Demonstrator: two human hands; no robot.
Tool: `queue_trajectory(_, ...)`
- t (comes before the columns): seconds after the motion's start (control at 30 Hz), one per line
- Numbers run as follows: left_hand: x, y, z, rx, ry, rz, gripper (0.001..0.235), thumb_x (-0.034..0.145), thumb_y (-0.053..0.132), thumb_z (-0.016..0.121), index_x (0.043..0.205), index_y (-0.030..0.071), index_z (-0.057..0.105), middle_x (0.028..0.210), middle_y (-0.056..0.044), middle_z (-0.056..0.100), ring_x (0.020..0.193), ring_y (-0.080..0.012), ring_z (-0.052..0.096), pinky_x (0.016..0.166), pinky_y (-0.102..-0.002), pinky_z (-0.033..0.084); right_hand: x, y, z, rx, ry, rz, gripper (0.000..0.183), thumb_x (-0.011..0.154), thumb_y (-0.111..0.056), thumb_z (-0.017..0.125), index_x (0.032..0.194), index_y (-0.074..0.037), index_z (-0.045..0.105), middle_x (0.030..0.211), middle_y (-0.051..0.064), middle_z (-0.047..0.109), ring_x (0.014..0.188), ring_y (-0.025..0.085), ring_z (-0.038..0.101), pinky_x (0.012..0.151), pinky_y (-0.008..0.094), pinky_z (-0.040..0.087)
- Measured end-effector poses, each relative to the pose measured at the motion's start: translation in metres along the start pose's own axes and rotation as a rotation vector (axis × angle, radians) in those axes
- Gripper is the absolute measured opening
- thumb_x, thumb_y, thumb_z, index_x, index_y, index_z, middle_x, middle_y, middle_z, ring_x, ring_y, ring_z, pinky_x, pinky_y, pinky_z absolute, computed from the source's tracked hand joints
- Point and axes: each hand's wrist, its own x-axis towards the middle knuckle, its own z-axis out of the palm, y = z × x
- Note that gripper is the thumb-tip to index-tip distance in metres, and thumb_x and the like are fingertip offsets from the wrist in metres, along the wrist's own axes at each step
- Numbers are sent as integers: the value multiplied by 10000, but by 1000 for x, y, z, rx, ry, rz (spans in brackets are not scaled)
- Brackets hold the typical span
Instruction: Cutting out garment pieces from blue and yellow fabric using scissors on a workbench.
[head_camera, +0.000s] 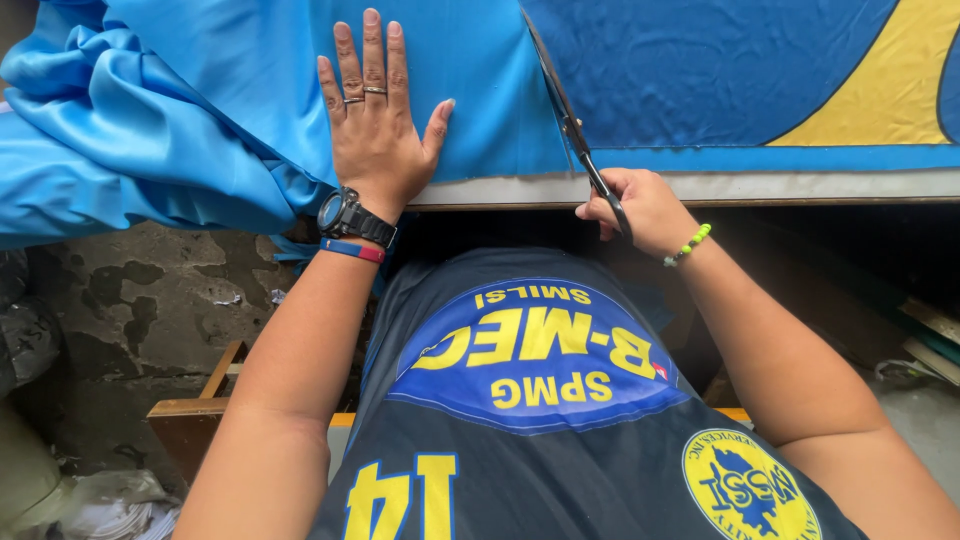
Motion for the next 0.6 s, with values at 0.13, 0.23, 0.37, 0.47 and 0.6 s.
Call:
queue_trajectory(0.13,4,-1,2,0,70,11,813,1183,702,388,1685,87,213,1711,-140,132,1569,-388,84,1307,-570,108,8,-11,-5,7,-52,9,169,877,-197,704,786,-92,608,701,59,643,636,171,635,664,297,517)
queue_trajectory(0.23,1,0,2,-1,52,13,813,1180,699,378,1685,84,211,1711,-144,131,1569,-390,88,1303,-570,103,13,-16,-4,-9,-51,18,167,865,-212,694,784,-102,598,705,50,636,648,164,629,678,294,512)
queue_trajectory(0.37,2,-1,3,1,32,5,823,1176,710,371,1688,91,193,1716,-137,118,1573,-385,73,1306,-563,85,21,-14,-3,3,-22,7,234,886,-236,741,755,-118,586,664,22,612,588,145,657,606,258,525)
queue_trajectory(0.47,2,0,1,3,17,-4,820,1170,711,345,1689,97,190,1716,-131,111,1571,-380,68,1305,-560,82,18,-17,-5,-22,-17,-29,238,877,-240,728,727,-115,592,630,22,620,558,144,667,598,259,509)
queue_trajectory(0.6,3,-1,5,14,65,5,821,1168,715,370,1686,100,206,1717,-126,128,1572,-375,73,1312,-559,103,21,-26,-8,4,-49,-8,202,861,-236,721,761,-108,601,637,35,615,598,150,631,666,281,520)
